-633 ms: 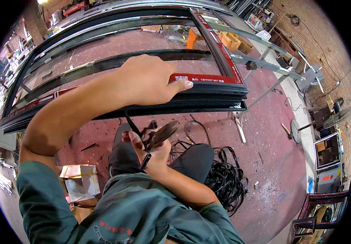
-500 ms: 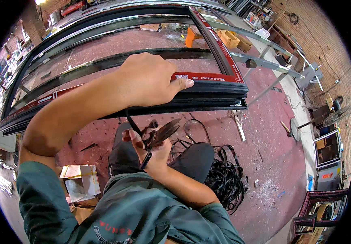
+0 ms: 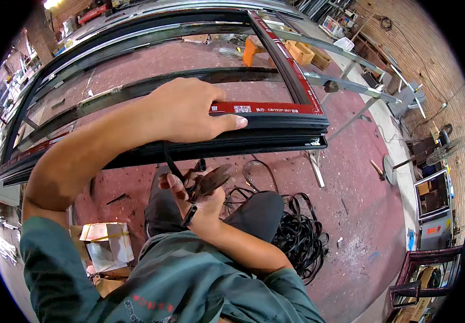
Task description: The person installs a black rubber seal onto a window frame by cutting it to length with scissors and pressing it into the frame's groove. The person repeatedly measures, cuts, and fits the seal along the frame's edges.
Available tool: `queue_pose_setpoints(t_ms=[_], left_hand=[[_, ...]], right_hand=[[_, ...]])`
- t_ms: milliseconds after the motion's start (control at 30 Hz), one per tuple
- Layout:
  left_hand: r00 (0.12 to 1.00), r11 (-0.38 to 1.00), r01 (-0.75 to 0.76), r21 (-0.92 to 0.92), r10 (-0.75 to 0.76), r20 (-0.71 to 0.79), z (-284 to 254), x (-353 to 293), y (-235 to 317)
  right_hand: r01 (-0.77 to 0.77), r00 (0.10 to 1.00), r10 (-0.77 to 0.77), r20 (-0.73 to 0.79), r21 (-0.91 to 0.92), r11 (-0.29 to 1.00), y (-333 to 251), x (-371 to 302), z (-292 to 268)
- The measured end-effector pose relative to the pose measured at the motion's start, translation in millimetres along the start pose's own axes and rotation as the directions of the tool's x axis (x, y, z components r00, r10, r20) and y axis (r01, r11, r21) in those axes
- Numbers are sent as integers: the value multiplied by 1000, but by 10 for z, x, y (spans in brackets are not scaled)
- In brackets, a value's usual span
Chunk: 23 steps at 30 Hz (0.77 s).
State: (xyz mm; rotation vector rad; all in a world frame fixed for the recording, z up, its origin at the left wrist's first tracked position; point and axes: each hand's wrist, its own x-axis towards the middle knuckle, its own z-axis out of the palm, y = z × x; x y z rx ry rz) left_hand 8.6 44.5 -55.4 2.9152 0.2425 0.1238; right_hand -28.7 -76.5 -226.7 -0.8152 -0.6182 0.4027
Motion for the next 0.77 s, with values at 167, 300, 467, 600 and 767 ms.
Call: queue_pose_setpoints(t_ms=[167,300,467,600,767], left_hand=[[999,999,35,-4,-35,28,42,171,203],[999,999,54,-8,-54,10,39,172,206],[1000,993,17,-120,-19,-15,77,51,39],[1000,989,17,-147,-13,28,-57,-259,-267],[989,972,145,-185,-136,59,-218,-621,-392]], right_hand=[[28,999,-27,-26,27,999,14,-15,61],[57,998,-54,25,-99,993,28,-32,9],[46,999,-46,11,-71,996,12,-43,28],[-19,1000,20,18,-34,999,126,-94,-75],[-21,999,23,43,-54,998,167,-77,-105]])
